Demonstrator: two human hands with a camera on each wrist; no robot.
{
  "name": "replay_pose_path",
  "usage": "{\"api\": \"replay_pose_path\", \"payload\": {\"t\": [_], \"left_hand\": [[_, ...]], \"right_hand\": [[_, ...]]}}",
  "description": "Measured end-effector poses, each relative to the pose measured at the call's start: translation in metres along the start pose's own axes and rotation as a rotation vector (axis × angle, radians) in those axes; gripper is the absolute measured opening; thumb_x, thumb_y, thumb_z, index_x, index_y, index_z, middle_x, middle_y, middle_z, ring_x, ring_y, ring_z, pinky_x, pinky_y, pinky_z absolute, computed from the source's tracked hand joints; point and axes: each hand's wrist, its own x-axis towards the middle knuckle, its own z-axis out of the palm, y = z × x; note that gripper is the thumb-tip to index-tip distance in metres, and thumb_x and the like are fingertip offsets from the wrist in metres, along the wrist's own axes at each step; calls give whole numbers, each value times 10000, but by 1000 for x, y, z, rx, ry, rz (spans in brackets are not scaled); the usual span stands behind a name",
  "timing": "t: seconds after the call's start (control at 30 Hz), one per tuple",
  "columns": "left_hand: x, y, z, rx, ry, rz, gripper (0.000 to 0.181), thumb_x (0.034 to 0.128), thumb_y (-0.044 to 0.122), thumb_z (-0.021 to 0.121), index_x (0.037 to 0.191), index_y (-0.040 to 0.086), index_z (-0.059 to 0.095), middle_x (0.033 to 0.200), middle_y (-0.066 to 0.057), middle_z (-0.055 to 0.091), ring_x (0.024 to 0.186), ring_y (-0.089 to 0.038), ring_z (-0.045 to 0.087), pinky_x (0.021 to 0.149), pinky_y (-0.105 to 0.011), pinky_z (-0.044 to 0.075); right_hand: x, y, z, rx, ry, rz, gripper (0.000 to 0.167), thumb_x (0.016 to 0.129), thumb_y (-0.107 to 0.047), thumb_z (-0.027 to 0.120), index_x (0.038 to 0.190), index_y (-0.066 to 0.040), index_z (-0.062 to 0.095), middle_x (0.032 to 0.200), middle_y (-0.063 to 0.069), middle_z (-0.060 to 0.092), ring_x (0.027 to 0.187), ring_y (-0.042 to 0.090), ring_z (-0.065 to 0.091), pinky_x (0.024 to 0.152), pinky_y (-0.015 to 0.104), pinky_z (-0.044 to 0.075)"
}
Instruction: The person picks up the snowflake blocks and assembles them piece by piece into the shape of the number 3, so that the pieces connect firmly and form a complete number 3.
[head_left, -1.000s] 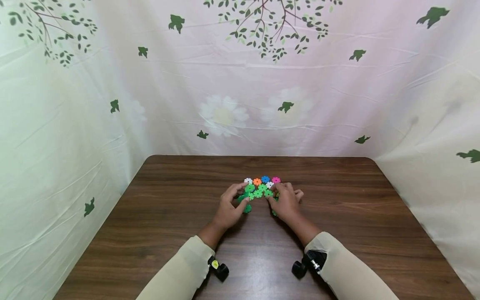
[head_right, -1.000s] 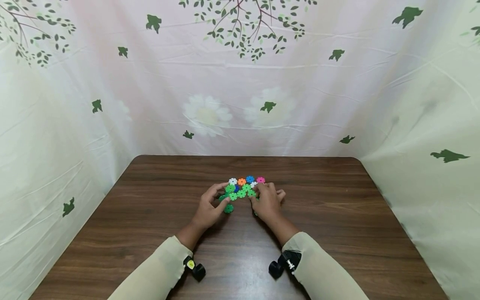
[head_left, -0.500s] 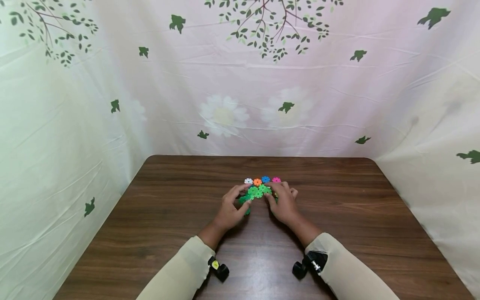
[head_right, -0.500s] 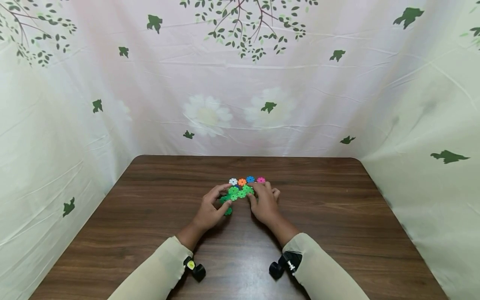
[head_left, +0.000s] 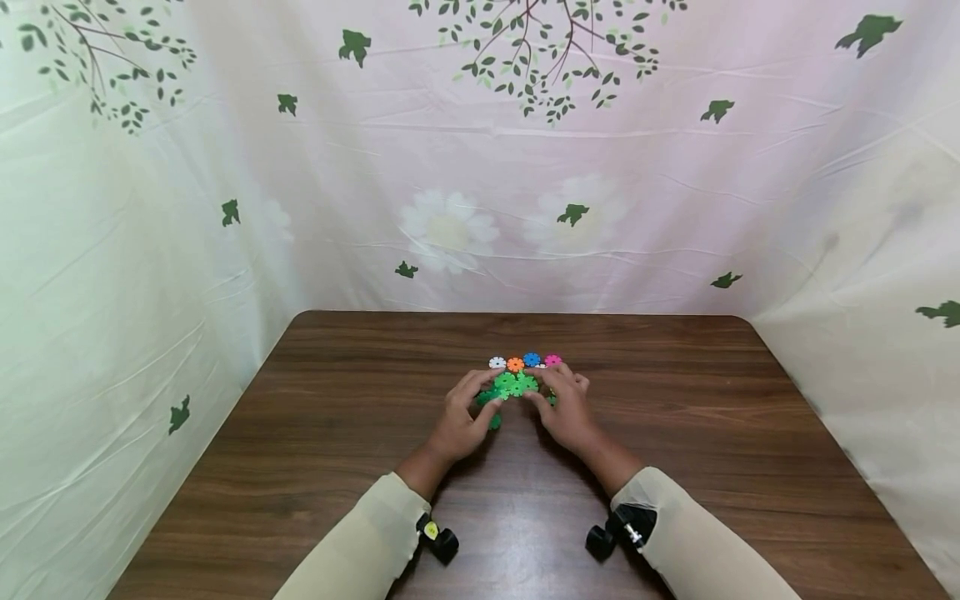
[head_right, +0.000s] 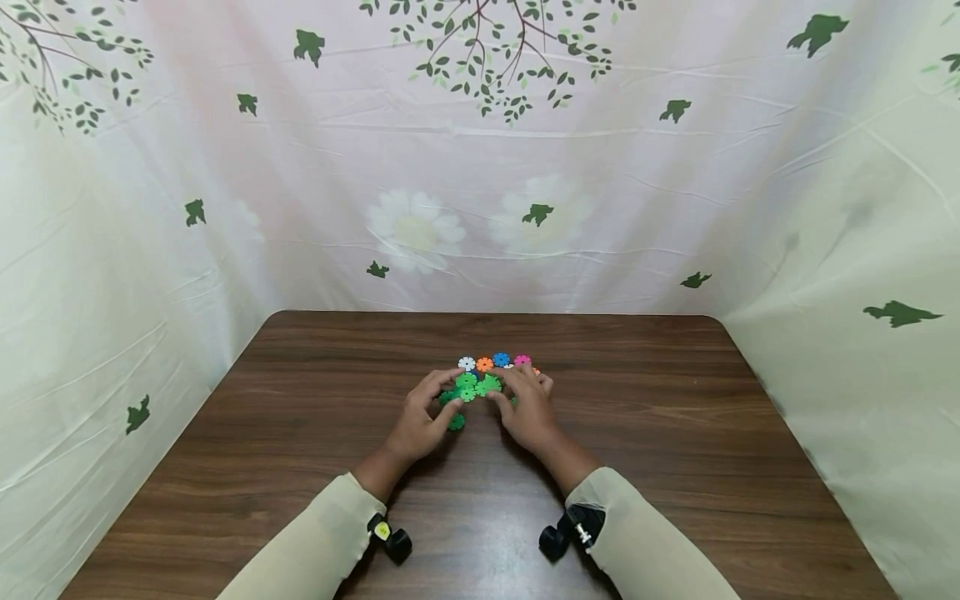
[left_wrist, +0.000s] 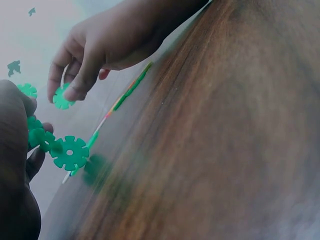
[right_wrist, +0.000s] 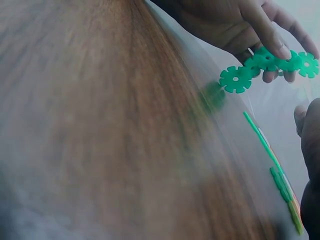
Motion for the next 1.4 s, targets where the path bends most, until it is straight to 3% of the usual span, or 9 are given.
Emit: {"api": "replay_pose_path", "payload": {"t": [0.27, 0.4, 0.67, 0.73, 0.83, 0.87, 1.0, 1.4], "left_hand": [[-1, -2, 0, 14, -7, -16, 572, 1003, -110, 680, 1542, 55, 576, 1301, -178, 686, 1094, -326, 700, 899, -445, 617], [0, -1, 0, 21, -14, -24, 601, 992, -131, 677, 1557, 34, 556, 1278, -183, 678, 1062, -322, 688, 873, -422, 611], [0, 2, -1, 2, -44, -72, 531, 1037, -72, 654, 1552, 30, 572, 1327, -171, 661, 1126, -288, 656, 983, -386, 572], [0, 4, -1, -3, -43, -74, 519, 1046, -63, 644, 1549, 48, 583, 1348, -166, 660, 1192, -303, 663, 1035, -410, 566], [0, 6, -2, -22, -42, -76, 517, 1049, -66, 634, 1548, 58, 591, 1359, -169, 658, 1243, -332, 662, 1069, -440, 559], [0, 6, -2, -25, -42, -76, 516, 1044, -75, 632, 1545, 43, 591, 1358, -180, 657, 1241, -343, 663, 1071, -444, 559], [0, 7, 0, -28, -47, -78, 521, 1029, -103, 626, 1539, -8, 581, 1355, -200, 650, 1217, -360, 665, 1061, -437, 562], [0, 1, 0, -25, -68, -46, 532, 1061, -76, 606, 1584, -44, 518, 1380, -191, 651, 1233, -336, 672, 1059, -417, 574]], "right_hand": [[-1, -4, -2, 58, -34, 43, 452, 893, -22, 848, 1335, -13, 755, 1198, 173, 800, 1233, 460, 654, 1029, 655, 325], [-1, -6, -3, 86, -48, 79, 486, 882, -38, 854, 1354, -1, 743, 1217, 166, 796, 1176, 398, 666, 1021, 620, 339], [0, -6, -3, 118, -40, 65, 409, 920, -17, 819, 1321, 9, 741, 1125, 145, 759, 1027, 313, 688, 1025, 591, 415], [1, -7, -3, 133, -41, 44, 382, 933, -8, 804, 1309, 18, 741, 1137, 158, 753, 1019, 292, 691, 1019, 532, 516], [1, -8, -3, 164, -49, 24, 348, 945, 11, 788, 1289, 41, 741, 1148, 167, 758, 1015, 267, 685, 872, 378, 615], [1, -8, -3, 173, -49, 17, 338, 947, 16, 785, 1281, 49, 741, 1147, 172, 760, 1009, 264, 683, 813, 349, 627], [1, -9, -3, 195, -46, -1, 316, 952, 28, 776, 1265, 58, 742, 1120, 172, 762, 985, 265, 679, 785, 268, 579], [2, -8, -3, 248, -32, -35, 292, 962, 77, 725, 1250, 121, 715, 1159, 221, 769, 992, 230, 690, 870, 302, 596]]}}
